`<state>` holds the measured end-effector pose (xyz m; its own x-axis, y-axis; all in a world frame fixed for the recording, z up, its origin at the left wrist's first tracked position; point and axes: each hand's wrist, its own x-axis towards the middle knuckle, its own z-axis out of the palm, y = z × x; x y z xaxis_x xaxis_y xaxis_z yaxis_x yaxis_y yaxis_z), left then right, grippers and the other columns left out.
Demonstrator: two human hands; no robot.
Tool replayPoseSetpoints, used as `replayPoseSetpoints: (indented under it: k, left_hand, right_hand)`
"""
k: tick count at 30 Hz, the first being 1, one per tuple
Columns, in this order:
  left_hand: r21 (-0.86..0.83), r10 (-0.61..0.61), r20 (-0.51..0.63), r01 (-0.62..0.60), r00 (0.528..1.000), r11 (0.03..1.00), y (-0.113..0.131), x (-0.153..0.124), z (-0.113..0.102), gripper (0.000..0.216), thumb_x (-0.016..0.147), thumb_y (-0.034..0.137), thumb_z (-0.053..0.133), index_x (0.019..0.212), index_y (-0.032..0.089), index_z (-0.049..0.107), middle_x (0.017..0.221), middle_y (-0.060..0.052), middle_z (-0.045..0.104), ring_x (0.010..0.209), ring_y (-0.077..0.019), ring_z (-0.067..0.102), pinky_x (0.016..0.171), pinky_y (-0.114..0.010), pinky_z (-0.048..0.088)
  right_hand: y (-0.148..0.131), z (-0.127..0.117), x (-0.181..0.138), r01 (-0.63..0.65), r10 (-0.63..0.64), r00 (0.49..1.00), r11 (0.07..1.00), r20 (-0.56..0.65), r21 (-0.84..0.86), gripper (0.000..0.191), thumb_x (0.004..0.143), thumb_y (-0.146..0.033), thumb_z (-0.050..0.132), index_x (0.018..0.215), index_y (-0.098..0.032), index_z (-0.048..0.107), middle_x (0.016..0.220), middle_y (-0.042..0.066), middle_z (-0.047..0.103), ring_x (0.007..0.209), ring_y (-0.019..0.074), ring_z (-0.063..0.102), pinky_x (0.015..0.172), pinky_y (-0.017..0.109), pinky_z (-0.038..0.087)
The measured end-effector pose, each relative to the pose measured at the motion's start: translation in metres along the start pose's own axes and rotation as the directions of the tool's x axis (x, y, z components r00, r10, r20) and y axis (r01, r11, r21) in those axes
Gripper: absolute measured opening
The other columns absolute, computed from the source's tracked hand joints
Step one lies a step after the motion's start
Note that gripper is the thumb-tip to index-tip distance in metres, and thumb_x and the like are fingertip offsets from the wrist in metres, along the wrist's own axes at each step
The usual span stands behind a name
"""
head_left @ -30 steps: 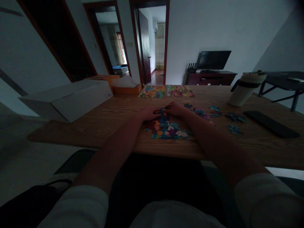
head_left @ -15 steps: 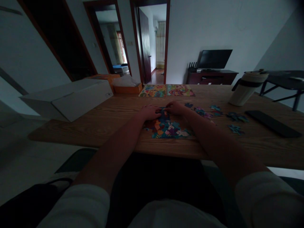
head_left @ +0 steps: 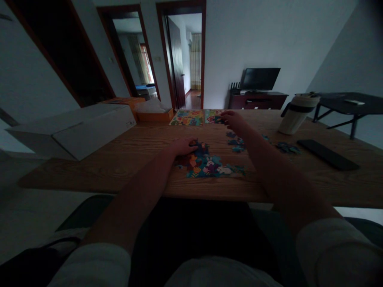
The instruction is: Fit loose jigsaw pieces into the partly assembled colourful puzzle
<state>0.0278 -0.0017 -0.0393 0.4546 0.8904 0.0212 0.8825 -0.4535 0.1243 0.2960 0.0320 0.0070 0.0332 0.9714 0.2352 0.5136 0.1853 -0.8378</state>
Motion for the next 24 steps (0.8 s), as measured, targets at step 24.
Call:
replayPoseSetpoints:
  k: [24]
  left_hand:
    - [-0.129, 0.006, -0.003, -0.006, 1.0, 0.992, -0.012, 0.001, 0.0, 0.058, 0.089, 0.056, 0.049, 0.137, 0.025, 0.056, 0.141, -0.006, 0.06, 0.127, -0.0247, 0.057, 0.105, -0.035, 0.042]
  right_hand:
    - [0.1, -0.154, -0.072, -0.007, 0.227, 0.927, 0.807, 0.299, -0.591, 0.016, 0.08, -0.03, 0.069, 0.09, -0.021, 0.076, 0.087, 0.006, 0.075, 0.074, 0.0197, 0.068, 0.067, 0.028, 0.05]
